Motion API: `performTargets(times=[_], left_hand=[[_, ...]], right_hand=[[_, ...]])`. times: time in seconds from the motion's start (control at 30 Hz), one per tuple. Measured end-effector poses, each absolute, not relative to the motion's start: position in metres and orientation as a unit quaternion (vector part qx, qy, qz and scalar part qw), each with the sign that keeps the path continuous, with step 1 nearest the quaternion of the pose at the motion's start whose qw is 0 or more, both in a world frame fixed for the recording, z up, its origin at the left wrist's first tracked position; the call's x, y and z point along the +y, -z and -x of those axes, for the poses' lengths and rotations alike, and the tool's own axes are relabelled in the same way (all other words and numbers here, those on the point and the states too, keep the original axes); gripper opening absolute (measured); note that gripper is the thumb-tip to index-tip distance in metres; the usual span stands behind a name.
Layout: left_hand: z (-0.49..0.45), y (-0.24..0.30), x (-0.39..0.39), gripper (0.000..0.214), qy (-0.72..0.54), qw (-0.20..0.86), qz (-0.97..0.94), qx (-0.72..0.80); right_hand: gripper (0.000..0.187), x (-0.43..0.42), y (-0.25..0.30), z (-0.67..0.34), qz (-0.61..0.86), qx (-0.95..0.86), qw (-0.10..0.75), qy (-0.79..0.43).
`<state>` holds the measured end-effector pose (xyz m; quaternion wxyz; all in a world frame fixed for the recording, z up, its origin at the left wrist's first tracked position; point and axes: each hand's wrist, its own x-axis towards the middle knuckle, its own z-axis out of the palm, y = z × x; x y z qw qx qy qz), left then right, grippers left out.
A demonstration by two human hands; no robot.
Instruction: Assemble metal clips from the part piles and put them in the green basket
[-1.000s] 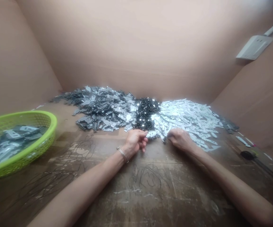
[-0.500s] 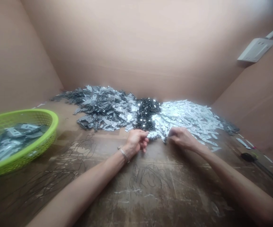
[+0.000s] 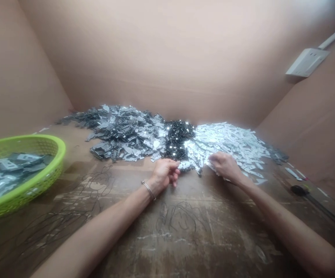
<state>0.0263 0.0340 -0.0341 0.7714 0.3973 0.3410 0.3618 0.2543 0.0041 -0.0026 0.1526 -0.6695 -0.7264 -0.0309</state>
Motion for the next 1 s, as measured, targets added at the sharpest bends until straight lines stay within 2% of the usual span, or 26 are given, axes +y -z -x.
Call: performTargets(times=[0.1,0.2,0.47,0.53,0.73,0.83,1.0], left_hand=[[-0.026,0.031,0.033,0.018,-0.36,0.77,-0.396,0.347],[-0.027,0.03,0.032,0.019,-0.358,0.768,-0.399,0.352],[-0.026,0.033,0.034,0.021,-0.357,0.772,-0.396,0.346],[-0.026,0.033,0.035,0.021,-0.355,0.773,-0.396,0.346],[-0.027,0.033,0.036,0.019,-0.341,0.776,-0.394,0.356],[-0.027,0.031,0.034,0.017,-0.336,0.777,-0.393,0.36],[-0.028,0.028,0.033,0.015,-0.337,0.78,-0.385,0.36]], right_hand=[[0.024,0.013,0.005,-0.253,0.672,-0.729,0.104,0.079],[0.022,0.023,0.008,-0.248,0.655,-0.748,0.083,0.068],[0.018,0.035,0.01,-0.25,0.64,-0.761,0.108,-0.002],[0.017,0.033,0.002,-0.251,0.643,-0.752,0.135,-0.044],[0.013,0.018,-0.023,-0.225,0.603,-0.663,0.326,-0.299],[0.01,0.014,-0.021,-0.21,0.555,-0.67,0.367,-0.329],[0.007,0.017,-0.008,-0.204,0.539,-0.682,0.375,-0.323]])
